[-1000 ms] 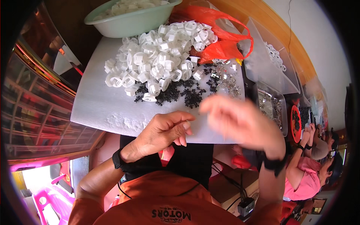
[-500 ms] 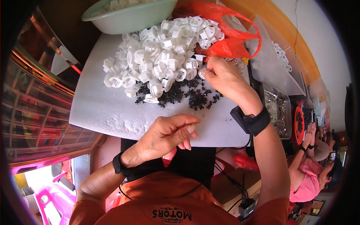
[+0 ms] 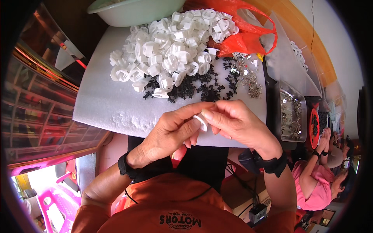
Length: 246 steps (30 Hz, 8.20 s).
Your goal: The person picks up a white plastic base and a small black component, pressing the component into the center of the base. They then insert a small metal pin into the side of the white plastic base.
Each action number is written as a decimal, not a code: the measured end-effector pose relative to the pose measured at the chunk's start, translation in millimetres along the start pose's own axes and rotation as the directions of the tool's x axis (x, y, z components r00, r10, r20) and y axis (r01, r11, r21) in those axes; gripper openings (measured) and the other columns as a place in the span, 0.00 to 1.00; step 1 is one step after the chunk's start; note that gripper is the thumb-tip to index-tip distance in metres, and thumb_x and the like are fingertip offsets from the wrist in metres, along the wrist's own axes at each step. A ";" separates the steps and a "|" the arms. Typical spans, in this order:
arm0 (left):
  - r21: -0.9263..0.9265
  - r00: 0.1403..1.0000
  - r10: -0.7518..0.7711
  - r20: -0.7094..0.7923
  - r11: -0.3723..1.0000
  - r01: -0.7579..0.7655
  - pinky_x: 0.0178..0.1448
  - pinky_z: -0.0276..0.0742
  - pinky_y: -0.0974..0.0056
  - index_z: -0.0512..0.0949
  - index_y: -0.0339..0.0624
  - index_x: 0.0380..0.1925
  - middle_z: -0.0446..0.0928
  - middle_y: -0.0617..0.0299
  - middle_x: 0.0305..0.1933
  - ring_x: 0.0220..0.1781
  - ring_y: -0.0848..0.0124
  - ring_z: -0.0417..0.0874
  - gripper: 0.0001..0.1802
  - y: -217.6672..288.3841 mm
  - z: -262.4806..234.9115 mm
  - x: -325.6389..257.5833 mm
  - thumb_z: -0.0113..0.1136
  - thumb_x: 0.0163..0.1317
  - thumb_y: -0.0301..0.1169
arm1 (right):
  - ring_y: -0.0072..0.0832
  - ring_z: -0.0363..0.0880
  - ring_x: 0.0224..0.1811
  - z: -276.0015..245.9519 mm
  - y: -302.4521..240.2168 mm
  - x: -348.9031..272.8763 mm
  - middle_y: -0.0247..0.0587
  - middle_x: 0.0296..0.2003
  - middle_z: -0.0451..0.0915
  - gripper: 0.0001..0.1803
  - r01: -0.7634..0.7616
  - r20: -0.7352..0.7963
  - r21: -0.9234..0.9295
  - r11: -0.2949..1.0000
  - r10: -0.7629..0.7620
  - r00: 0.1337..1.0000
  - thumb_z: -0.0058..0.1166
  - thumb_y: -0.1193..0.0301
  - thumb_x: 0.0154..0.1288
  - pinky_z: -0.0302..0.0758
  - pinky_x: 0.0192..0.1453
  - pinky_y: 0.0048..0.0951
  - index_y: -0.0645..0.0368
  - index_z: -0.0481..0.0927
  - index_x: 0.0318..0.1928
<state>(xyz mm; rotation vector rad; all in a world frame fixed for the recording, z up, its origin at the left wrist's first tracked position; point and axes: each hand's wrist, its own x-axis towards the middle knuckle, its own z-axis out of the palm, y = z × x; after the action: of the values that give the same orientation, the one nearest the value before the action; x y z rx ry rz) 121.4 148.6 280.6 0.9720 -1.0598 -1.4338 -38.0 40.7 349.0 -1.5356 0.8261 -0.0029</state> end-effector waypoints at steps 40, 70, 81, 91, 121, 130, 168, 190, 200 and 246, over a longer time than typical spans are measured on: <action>-0.349 0.998 -0.055 0.037 0.935 0.064 0.26 0.73 0.74 0.69 0.35 0.56 0.80 0.48 0.37 0.22 0.76 0.77 0.21 -0.8 -9.1 1.7 0.55 0.67 0.35 | 0.18 0.68 0.26 7.8 32.8 -6.3 0.34 0.24 0.72 0.07 0.401 -0.231 -0.333 0.853 -0.486 0.843 0.51 0.70 0.69 0.67 0.30 0.25 0.61 0.71 0.38; -0.169 0.997 -0.071 -0.030 0.984 0.065 0.28 0.72 0.75 0.70 0.34 0.56 0.78 0.58 0.36 0.24 0.80 0.75 0.22 0.6 1.7 3.8 0.53 0.69 0.37 | 0.46 0.76 0.35 -83.8 52.3 -40.9 0.46 0.34 0.74 0.04 -0.096 -0.297 -0.881 0.464 -0.383 0.875 0.52 0.76 0.59 0.71 0.39 0.40 0.61 0.75 0.36; -0.240 0.990 -0.092 -0.107 0.969 0.064 0.25 0.70 0.76 0.69 0.34 0.55 0.79 0.50 0.39 0.20 0.78 0.74 0.22 -0.6 0.1 2.6 0.53 0.68 0.37 | 0.50 0.77 0.36 -77.4 54.5 -48.5 0.51 0.33 0.78 0.05 -0.142 -0.396 -0.814 0.563 -0.360 0.845 0.51 0.73 0.62 0.72 0.40 0.44 0.63 0.75 0.34; -0.278 0.996 -0.046 -0.078 0.960 0.023 0.28 0.73 0.75 0.68 0.35 0.55 0.78 0.47 0.48 0.23 0.78 0.76 0.19 -2.2 0.4 4.4 0.54 0.67 0.31 | 0.52 0.75 0.28 -64.4 62.6 -31.0 0.55 0.23 0.75 0.11 -0.293 -0.506 -0.823 0.487 -0.391 0.769 0.56 0.71 0.60 0.69 0.32 0.44 0.66 0.72 0.27; -0.266 0.996 -0.060 -0.072 0.963 0.039 0.26 0.73 0.74 0.67 0.34 0.56 0.78 0.51 0.40 0.23 0.76 0.76 0.19 -1.0 -1.6 0.8 0.45 0.72 0.36 | 0.49 0.77 0.34 -59.1 76.8 -37.6 0.47 0.32 0.78 0.02 -0.274 -0.532 -0.807 0.523 -0.441 0.723 0.52 0.74 0.59 0.72 0.38 0.43 0.60 0.75 0.32; -0.308 0.989 -0.148 -0.023 0.942 0.134 0.22 0.64 0.75 0.73 0.32 0.49 0.75 0.61 0.28 0.18 0.80 0.67 0.20 2.6 -8.7 -2.1 0.45 0.73 0.41 | 0.35 0.72 0.27 5.3 16.8 -28.4 0.40 0.28 0.70 0.06 0.446 -0.134 -0.698 0.560 -0.714 0.688 0.52 0.83 0.59 0.69 0.30 0.31 0.61 0.72 0.34; -0.252 0.988 -0.106 -0.113 0.965 0.075 0.27 0.70 0.76 0.74 0.33 0.53 0.75 0.66 0.22 0.23 0.81 0.74 0.20 -0.9 -0.4 -0.7 0.51 0.70 0.39 | 0.31 0.78 0.26 32.7 50.9 -11.1 0.39 0.31 0.73 0.17 0.463 -0.219 -0.753 0.468 -0.842 0.494 0.56 0.85 0.50 0.75 0.26 0.31 0.64 0.78 0.43; -0.268 0.989 -0.120 -0.085 0.959 0.093 0.27 0.71 0.75 0.75 0.33 0.52 0.78 0.63 0.31 0.24 0.79 0.75 0.19 2.7 0.2 -0.1 0.53 0.69 0.36 | 0.37 0.75 0.24 26.0 33.5 -5.5 0.38 0.28 0.70 0.06 0.463 -0.105 -0.740 0.488 -0.763 0.637 0.53 0.79 0.60 0.71 0.24 0.34 0.57 0.70 0.34; -0.258 0.994 -0.064 -0.094 0.966 0.038 0.27 0.70 0.78 0.78 0.35 0.47 0.79 0.66 0.38 0.24 0.83 0.74 0.17 1.8 0.7 0.9 0.53 0.69 0.38 | 0.12 0.66 0.28 18.9 15.8 -8.1 0.29 0.28 0.73 0.03 0.478 -0.196 -0.516 0.711 -0.642 0.741 0.49 0.83 0.63 0.65 0.28 0.17 0.63 0.71 0.35; -0.128 0.984 0.001 -0.177 0.991 -0.024 0.28 0.72 0.77 0.71 0.35 0.56 0.78 0.64 0.34 0.26 0.81 0.76 0.21 -6.4 6.4 -5.1 0.55 0.68 0.35 | 0.40 0.75 0.26 38.9 43.9 -1.7 0.43 0.29 0.71 0.09 0.493 -0.331 -0.517 0.699 -0.695 0.638 0.55 0.82 0.58 0.73 0.28 0.33 0.60 0.72 0.38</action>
<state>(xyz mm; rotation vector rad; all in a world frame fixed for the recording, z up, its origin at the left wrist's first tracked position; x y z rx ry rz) 114.1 154.7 276.3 0.9768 -0.8309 -1.3618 -42.5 79.3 305.0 -2.1880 0.6811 -0.8392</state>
